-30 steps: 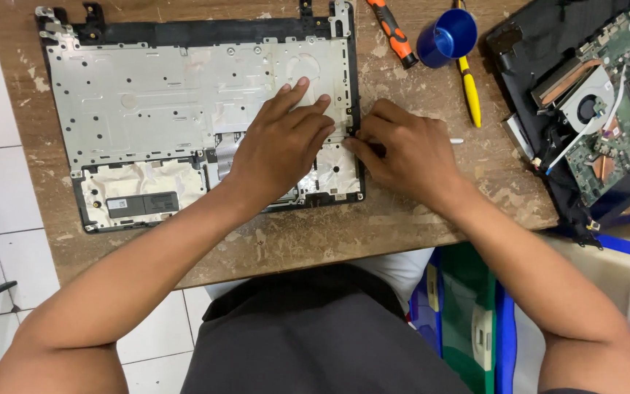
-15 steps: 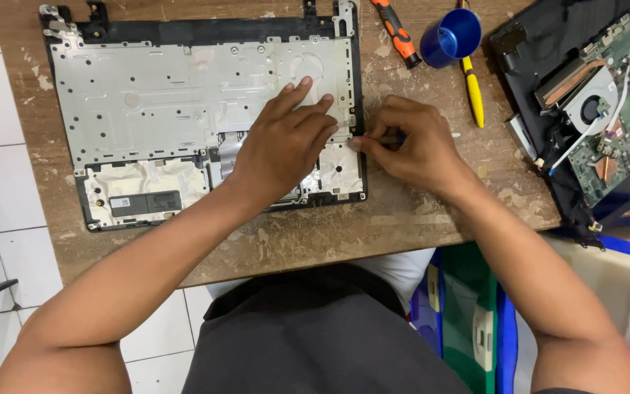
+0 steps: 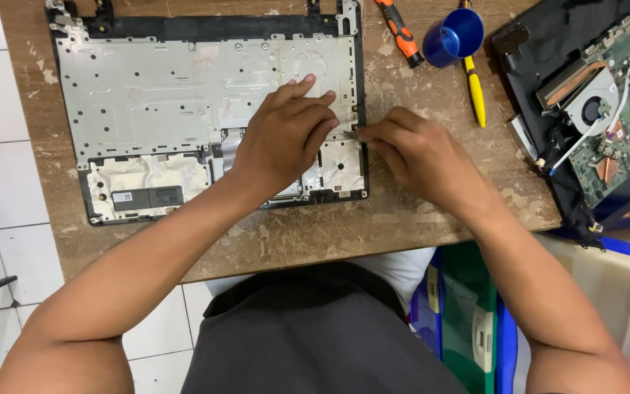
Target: The person uses a small white plastic tool to pry and separate the edges of a laptop chassis from its internal metal frame. They work along the perimeter of the device, carefully lifting the casing to detach it from the main body.
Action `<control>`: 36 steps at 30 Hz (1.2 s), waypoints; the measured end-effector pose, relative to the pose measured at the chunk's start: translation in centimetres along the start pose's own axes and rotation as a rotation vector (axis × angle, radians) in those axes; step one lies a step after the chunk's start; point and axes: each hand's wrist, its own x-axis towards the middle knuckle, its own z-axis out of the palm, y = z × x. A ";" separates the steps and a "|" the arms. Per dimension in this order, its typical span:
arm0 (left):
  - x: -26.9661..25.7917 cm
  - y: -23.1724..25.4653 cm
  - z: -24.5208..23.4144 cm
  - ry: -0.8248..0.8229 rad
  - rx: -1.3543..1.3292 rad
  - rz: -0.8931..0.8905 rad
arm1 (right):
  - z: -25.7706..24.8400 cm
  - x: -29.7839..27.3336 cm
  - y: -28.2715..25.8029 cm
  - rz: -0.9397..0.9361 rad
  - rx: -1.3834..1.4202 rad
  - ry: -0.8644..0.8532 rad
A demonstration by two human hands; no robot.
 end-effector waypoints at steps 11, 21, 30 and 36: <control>0.6 -0.3 -1.0 -0.074 -0.133 -0.033 | 0.2 0.8 -0.2 -0.012 -0.181 -0.061; 0.5 -0.8 -0.8 -0.088 -0.192 -0.029 | 0.3 1.5 -0.1 -0.010 -0.152 -0.104; 0.7 -0.9 -0.5 -0.116 -0.212 -0.044 | 3.1 0.9 0.7 0.202 0.125 -0.080; 0.9 -0.5 -1.6 -0.204 -0.222 -0.026 | 2.1 1.7 -2.1 0.611 0.359 -0.120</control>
